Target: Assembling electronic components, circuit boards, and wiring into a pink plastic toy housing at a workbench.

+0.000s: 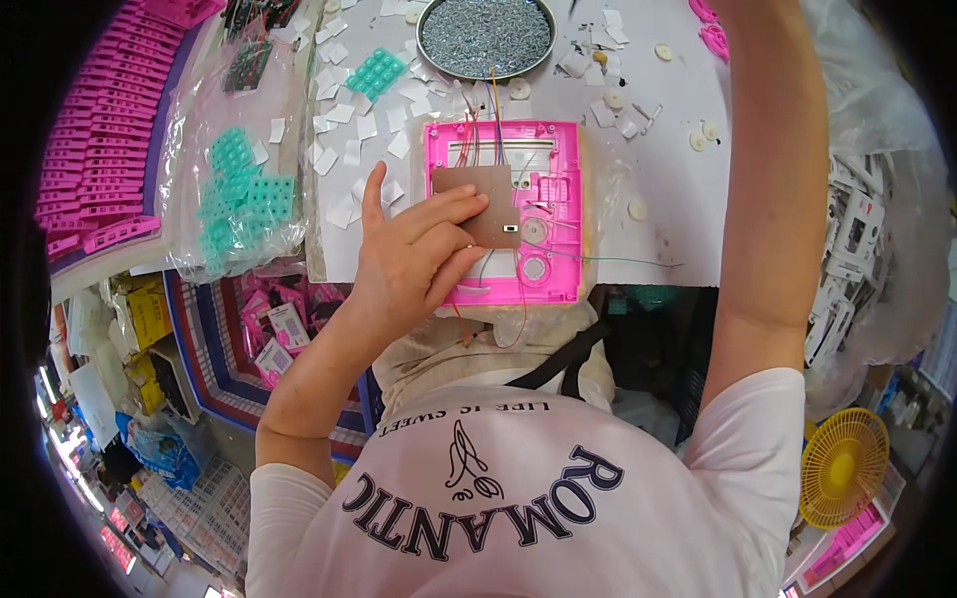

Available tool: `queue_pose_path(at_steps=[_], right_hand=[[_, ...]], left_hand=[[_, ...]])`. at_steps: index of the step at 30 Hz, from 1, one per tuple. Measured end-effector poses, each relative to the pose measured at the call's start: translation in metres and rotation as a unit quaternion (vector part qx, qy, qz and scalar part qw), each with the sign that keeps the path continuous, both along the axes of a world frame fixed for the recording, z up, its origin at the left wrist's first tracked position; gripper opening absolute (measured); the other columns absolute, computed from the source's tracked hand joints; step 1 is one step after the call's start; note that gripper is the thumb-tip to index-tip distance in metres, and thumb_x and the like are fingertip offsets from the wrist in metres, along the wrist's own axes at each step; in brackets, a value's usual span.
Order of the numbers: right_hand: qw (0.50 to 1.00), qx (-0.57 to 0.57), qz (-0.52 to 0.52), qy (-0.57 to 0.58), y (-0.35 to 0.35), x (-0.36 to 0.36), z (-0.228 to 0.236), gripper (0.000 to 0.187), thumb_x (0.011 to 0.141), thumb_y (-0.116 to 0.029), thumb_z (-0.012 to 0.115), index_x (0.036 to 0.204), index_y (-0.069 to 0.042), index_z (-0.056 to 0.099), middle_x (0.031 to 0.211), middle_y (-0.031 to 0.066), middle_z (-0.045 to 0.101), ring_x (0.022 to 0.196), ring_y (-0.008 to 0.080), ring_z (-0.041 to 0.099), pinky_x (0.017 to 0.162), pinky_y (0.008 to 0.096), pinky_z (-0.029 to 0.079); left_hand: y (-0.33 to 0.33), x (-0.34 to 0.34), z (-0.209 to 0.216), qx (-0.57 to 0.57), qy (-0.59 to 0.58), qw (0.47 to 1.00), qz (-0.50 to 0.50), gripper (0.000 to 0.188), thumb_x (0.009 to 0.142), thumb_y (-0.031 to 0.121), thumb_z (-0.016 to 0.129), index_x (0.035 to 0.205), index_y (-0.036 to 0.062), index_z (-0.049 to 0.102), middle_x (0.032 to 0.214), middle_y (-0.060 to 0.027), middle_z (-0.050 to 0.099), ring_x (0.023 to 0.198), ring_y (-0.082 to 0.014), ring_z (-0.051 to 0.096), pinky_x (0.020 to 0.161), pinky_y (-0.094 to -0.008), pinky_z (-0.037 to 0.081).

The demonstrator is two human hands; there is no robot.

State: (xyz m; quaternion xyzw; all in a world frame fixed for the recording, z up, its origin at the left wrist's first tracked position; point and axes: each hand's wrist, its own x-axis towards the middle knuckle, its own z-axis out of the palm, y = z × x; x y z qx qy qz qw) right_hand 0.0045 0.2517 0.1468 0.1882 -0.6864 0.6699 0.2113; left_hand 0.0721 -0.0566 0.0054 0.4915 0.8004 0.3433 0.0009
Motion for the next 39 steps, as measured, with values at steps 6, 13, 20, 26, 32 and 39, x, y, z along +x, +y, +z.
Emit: queue_pose_path(at_steps=[6,13,20,26,32,39], right_hand=[[0.988,-0.058,0.109,-0.095,-0.063,0.061,-0.057,0.046,0.098,-0.031,0.057,0.135,-0.005,0.049,0.090,0.0065,0.059,0.081,0.0186,0.056,0.082,0.0388,0.048],[0.976,-0.162,0.093,-0.112,-0.122,0.118,-0.058,0.038,0.094,-0.034,0.070,0.116,-0.014,0.048,0.062,-0.0025,0.050,0.054,0.0128,0.046,0.056,0.0311,0.045],[0.970,-0.177,0.102,-0.132,-0.127,0.113,-0.070,0.040,0.094,-0.040,0.073,0.111,-0.014,0.047,0.059,-0.0021,0.048,0.052,0.0129,0.046,0.055,0.0309,0.045],[0.971,-0.168,0.108,-0.130,-0.127,0.112,-0.074,0.039,0.094,-0.040,0.072,0.110,-0.013,0.047,0.059,-0.0021,0.048,0.052,0.0129,0.046,0.055,0.0310,0.045],[0.970,-0.174,0.079,-0.153,-0.137,0.111,-0.072,0.039,0.094,-0.039,0.073,0.109,-0.013,0.048,0.061,-0.0019,0.049,0.053,0.0128,0.046,0.055,0.0313,0.044],[0.972,-0.162,0.082,-0.153,-0.141,0.114,-0.066,0.040,0.094,-0.040,0.074,0.109,-0.013,0.048,0.061,-0.0018,0.049,0.053,0.0126,0.045,0.054,0.0315,0.043]], left_hand=[[0.000,0.003,-0.007,0.029,-0.020,0.999,0.004,0.011,0.088,0.018,0.076,0.089,0.0129,0.067,0.123,-0.0017,0.073,0.120,-0.0191,0.067,0.120,-0.0687,0.006],[-0.002,0.002,-0.012,0.045,-0.008,0.999,0.008,0.018,0.082,0.018,0.081,0.089,0.0139,0.065,0.123,0.0028,0.070,0.123,-0.0139,0.065,0.118,-0.0727,0.011],[-0.001,0.001,-0.014,0.054,-0.006,0.998,0.010,0.020,0.079,0.018,0.082,0.088,0.0143,0.065,0.122,0.0021,0.070,0.123,-0.0141,0.065,0.118,-0.0720,0.012],[-0.001,0.001,-0.015,0.066,-0.002,0.998,0.008,0.019,0.078,0.017,0.083,0.085,0.0147,0.065,0.120,0.0009,0.071,0.122,-0.0154,0.066,0.118,-0.0713,0.013],[0.000,0.001,-0.016,0.077,0.004,0.997,0.020,0.019,0.076,0.019,0.083,0.081,0.0145,0.066,0.118,0.0003,0.071,0.119,-0.0157,0.067,0.118,-0.0710,0.014],[0.000,0.001,-0.015,0.070,-0.023,0.997,0.020,0.021,0.074,0.021,0.085,0.075,0.0131,0.065,0.117,-0.0005,0.072,0.118,-0.0164,0.067,0.117,-0.0709,0.015]])
